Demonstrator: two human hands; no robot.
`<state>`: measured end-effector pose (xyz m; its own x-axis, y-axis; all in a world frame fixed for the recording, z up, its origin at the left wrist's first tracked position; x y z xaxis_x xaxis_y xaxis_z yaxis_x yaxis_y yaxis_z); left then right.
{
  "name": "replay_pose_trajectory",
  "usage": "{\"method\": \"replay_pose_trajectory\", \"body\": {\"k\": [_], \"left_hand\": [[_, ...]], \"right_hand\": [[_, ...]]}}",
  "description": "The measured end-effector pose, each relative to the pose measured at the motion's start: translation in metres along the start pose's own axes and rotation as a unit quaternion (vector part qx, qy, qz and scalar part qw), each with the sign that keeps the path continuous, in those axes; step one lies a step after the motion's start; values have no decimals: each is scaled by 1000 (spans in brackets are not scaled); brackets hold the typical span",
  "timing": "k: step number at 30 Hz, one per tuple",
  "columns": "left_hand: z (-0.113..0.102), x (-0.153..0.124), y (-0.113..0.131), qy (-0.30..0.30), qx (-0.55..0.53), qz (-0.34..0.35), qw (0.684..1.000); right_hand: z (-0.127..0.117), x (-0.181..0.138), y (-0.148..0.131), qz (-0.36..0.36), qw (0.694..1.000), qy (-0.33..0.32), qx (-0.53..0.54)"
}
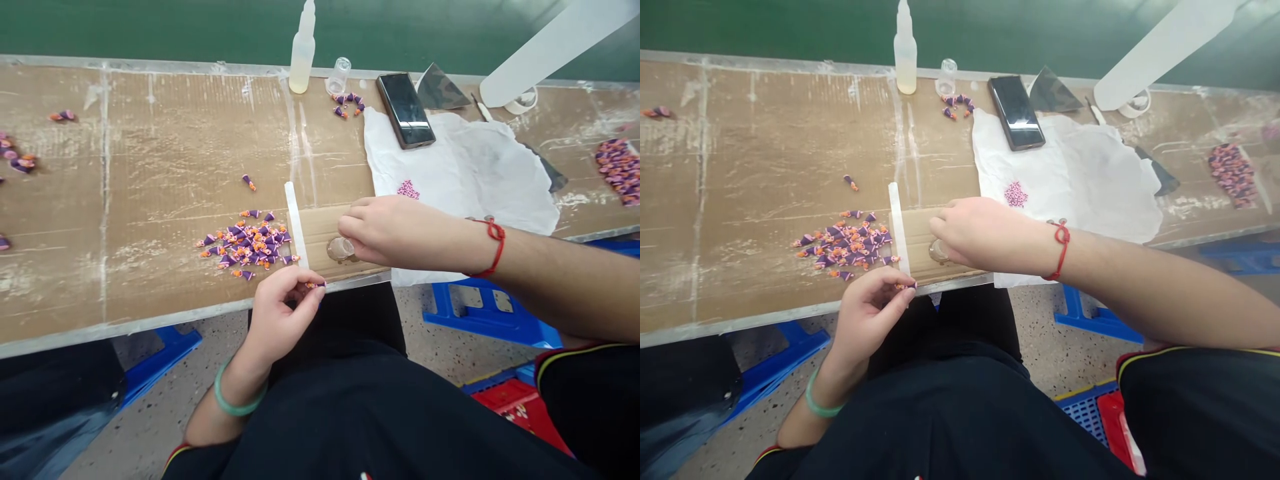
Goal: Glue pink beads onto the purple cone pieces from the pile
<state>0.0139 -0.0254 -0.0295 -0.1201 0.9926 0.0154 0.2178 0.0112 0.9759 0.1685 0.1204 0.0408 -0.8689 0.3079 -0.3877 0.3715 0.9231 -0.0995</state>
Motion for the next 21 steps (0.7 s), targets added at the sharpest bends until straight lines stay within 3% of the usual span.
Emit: {"method": "replay_pose_trajectory", "body": {"k": [5, 8, 10, 13, 16, 18, 21], "left_hand": [[-1, 0, 0, -4, -32, -28, 999], [0, -1, 5, 5, -110, -58, 992], [2, -2, 11, 21, -178, -74, 981], [7, -4, 25, 26, -258, -74, 963], [12, -8, 41, 14, -302, -62, 951], [15, -12, 50, 14, -311, -58, 949], [20, -19, 59, 24, -300, -52, 952]], "right_hand": [[-5, -4, 3, 19, 997, 37, 61], [-11, -14, 1, 31, 972, 93, 212], [-13, -24, -5, 19, 927, 124, 354], [-11, -37, -19, -7, 830, 141, 539], [-7, -50, -34, -16, 770, 149, 620], [-6, -58, -41, -18, 764, 156, 625], [-7, -69, -48, -32, 782, 187, 593]]}}
Point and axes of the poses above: each hand's wrist, its own x-axis towards the middle knuckle, its own z-axis out of the palm, y = z × x, the point moved 1 cm from there along x, towards the middle knuckle, and after that the axes turned 9 degrees about x, right-handed, at the moved point
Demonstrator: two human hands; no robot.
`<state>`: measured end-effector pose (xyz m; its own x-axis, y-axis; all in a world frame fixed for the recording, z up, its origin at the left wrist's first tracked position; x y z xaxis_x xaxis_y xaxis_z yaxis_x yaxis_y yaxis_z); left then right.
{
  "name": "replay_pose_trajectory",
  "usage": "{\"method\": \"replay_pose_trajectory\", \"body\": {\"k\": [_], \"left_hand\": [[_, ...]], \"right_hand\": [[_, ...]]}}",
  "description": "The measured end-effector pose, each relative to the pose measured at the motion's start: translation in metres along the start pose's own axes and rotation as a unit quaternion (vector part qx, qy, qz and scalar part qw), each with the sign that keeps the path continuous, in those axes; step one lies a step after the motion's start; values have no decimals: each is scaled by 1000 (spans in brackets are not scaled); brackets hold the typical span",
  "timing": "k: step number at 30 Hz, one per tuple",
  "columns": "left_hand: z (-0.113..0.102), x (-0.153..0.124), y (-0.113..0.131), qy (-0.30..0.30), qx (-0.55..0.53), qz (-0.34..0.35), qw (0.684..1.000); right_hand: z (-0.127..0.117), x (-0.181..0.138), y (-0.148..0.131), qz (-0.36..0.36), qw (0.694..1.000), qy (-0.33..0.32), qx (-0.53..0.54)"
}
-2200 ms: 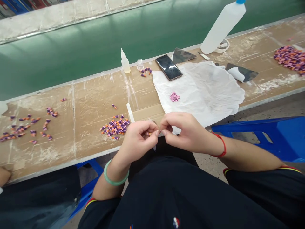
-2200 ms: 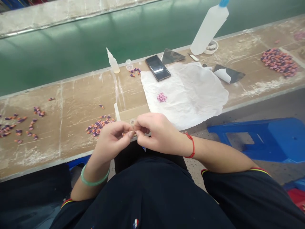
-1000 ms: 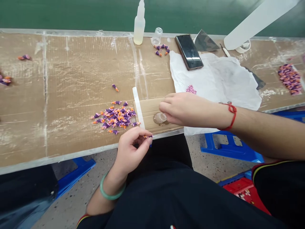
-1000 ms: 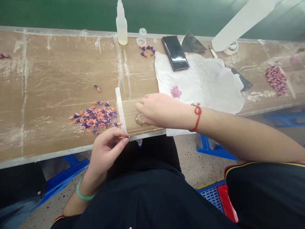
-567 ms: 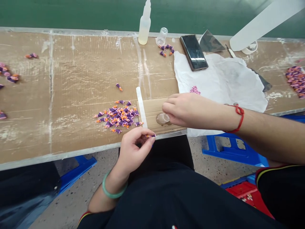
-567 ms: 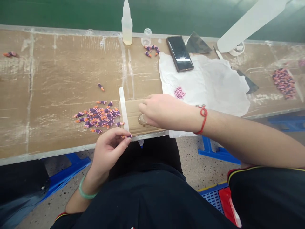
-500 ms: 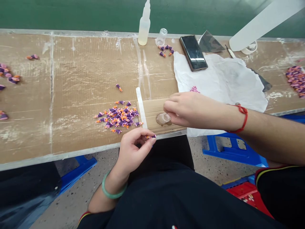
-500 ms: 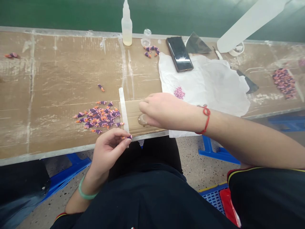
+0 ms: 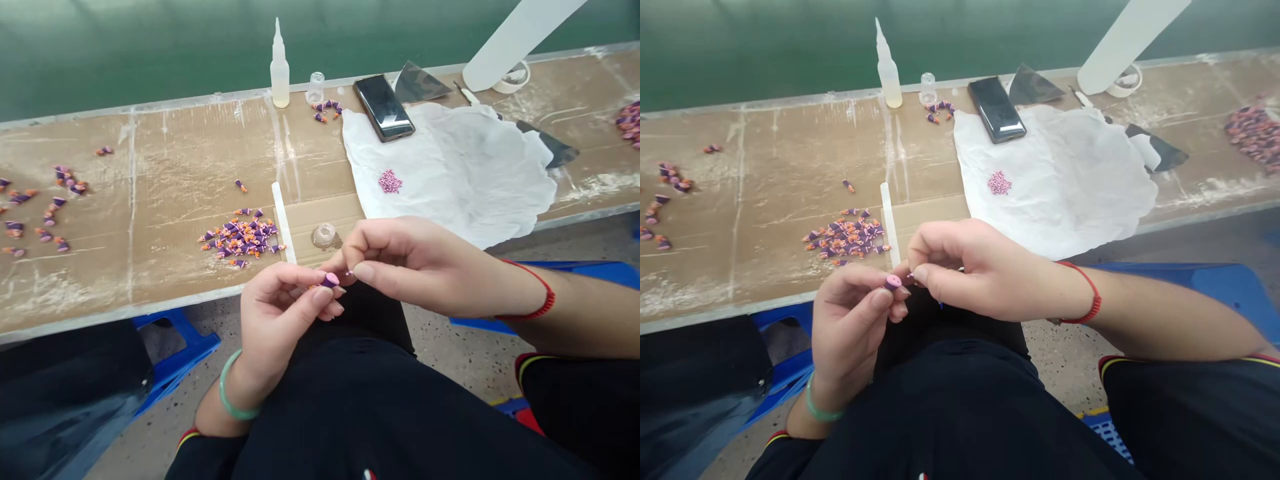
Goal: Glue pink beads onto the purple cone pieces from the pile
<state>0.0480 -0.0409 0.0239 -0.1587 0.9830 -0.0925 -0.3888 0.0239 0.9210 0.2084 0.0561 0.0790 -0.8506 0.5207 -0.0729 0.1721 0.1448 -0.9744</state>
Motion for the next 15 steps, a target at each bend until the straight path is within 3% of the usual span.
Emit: {"method": "replay_pose_trajectory", "body": {"k": [5, 15], "left_hand": [[11, -9, 2, 3, 41, 21, 999], [18, -16, 2, 0, 92, 58, 994]], "right_hand": [[1, -15, -9, -66, 996, 19, -59], [2, -26, -12, -99, 991, 38, -85]]}}
Point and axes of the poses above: each hand's wrist, its own x-axis towards the middle knuckle, its own z-axis out of the palm, y = z × x, the point moved 1 cm from there along x, towards the middle knuckle, and after that the axes turned 9 degrees about x, right-handed, at the moved point
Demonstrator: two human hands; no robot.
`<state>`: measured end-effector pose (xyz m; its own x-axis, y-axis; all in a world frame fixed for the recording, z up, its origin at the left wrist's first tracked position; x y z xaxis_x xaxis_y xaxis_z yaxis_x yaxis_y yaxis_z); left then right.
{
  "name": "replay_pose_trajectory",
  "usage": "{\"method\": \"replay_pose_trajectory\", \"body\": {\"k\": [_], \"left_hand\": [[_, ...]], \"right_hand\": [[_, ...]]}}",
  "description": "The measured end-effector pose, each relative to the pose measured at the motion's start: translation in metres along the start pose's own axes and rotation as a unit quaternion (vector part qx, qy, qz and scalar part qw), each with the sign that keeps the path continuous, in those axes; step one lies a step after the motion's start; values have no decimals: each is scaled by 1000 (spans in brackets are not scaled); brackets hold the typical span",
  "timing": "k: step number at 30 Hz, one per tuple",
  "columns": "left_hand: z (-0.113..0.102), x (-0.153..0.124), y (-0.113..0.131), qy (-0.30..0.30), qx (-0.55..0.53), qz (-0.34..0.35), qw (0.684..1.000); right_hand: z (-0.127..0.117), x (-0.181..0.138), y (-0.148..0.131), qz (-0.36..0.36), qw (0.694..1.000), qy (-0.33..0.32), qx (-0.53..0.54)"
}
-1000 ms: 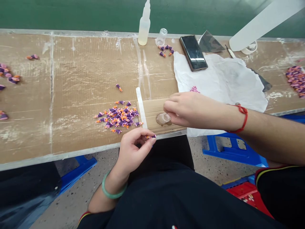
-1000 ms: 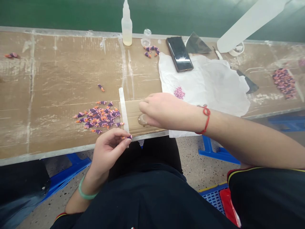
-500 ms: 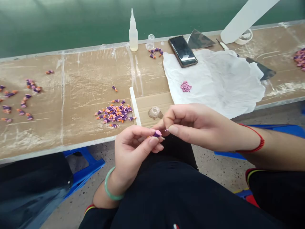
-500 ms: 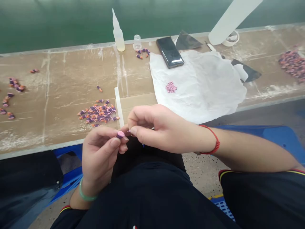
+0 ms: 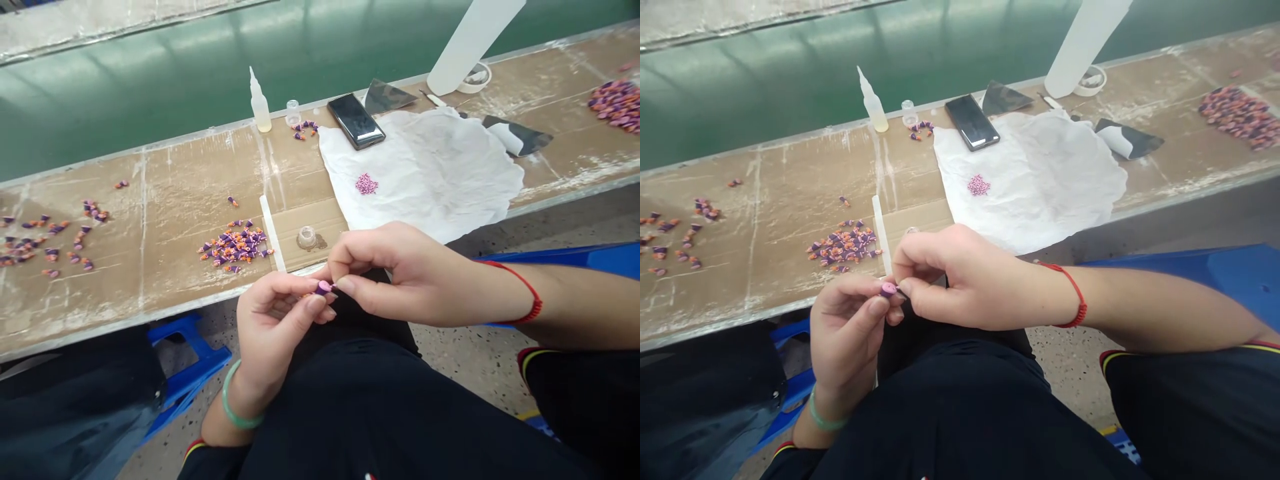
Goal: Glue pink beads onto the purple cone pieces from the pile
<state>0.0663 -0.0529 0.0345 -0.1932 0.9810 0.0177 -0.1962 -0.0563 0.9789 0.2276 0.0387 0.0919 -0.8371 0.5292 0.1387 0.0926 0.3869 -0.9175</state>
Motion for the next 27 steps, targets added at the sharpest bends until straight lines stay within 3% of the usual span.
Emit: {"method": "replay_pose_trajectory", "body": {"k": [13, 27], "left_hand": [[1, 1, 0, -9, -10, 13, 1000], [1, 6, -1, 3, -42, -21, 999]], "right_hand": [[0, 2, -1, -14, 999, -4, -29], [4, 6, -3, -43, 992, 4, -120]]}}
Point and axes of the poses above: each hand's wrist, its own x-axis towards the middle knuckle, its own z-axis out of the palm, y = z × x, the point moved 1 cm from there along x, towards the middle knuckle, and after that the axes turned 9 degrees about x, right-handed, at the moved point
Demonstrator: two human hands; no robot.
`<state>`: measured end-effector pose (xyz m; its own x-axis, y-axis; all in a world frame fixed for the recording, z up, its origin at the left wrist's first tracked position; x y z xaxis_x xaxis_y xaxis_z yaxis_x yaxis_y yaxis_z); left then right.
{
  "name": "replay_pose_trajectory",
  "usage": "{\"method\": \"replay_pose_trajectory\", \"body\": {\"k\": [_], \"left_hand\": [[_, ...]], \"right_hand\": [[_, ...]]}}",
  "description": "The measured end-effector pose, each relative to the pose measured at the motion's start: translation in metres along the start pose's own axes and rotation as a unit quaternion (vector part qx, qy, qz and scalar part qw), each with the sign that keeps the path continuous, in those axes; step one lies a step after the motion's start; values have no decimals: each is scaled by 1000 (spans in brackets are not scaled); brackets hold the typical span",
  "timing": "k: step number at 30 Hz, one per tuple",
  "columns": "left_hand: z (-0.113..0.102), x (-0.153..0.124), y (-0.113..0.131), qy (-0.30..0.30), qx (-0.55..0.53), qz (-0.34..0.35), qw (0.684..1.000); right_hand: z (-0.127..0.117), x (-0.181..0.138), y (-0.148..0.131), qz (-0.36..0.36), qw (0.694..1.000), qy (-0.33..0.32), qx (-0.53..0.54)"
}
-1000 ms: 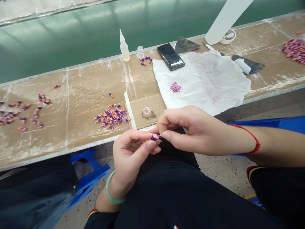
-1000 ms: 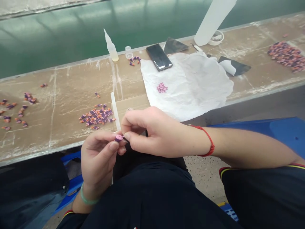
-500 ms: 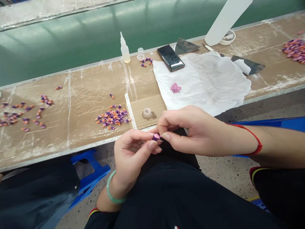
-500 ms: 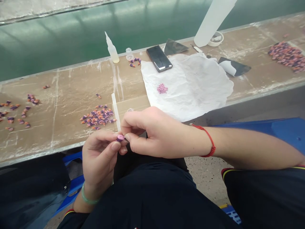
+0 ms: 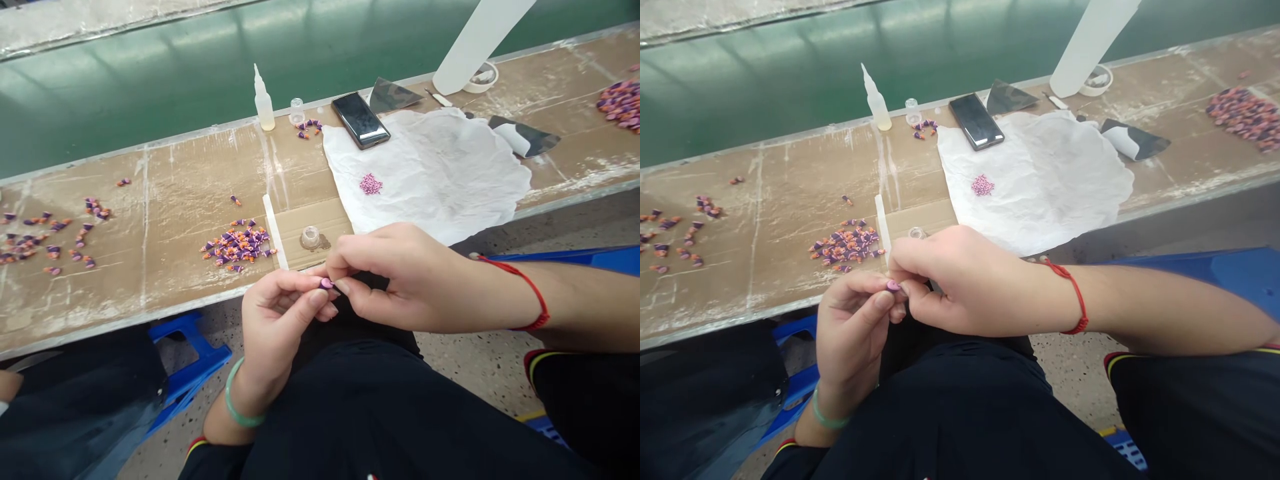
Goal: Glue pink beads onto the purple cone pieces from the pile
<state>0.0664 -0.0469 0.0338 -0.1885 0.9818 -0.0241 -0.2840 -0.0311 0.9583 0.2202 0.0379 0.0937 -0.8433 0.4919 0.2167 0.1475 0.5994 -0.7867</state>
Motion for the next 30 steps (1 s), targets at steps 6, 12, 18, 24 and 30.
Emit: {"method": "replay_pose_trajectory", "body": {"k": [6, 12, 18, 24, 30], "left_hand": [[2, 3, 1, 8, -3, -21, 1000], [0, 4, -4, -6, 13, 6, 1000], [-5, 1, -6, 12, 246, 271, 930], [-6, 5, -3, 19, 343, 403, 848], [-1, 9, -5, 22, 334, 386, 860]], "right_hand": [[3, -1, 0, -9, 999, -4, -41], [5, -5, 5, -31, 997, 10, -63], [2, -17, 13, -72, 995, 24, -59], [-5, -25, 17, -128, 988, 68, -52], [-7, -21, 20, -167, 982, 77, -45]]}}
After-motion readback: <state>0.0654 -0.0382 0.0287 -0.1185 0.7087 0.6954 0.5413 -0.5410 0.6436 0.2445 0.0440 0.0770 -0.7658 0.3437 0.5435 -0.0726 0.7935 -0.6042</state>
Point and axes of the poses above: each hand's wrist, its own x-axis towards the middle knuckle, its own z-axis out of the palm, y = z × x, the point moved 1 cm from there along x, towards the middle knuckle, and after that the axes turned 9 degrees about x, right-handed, at the moved point
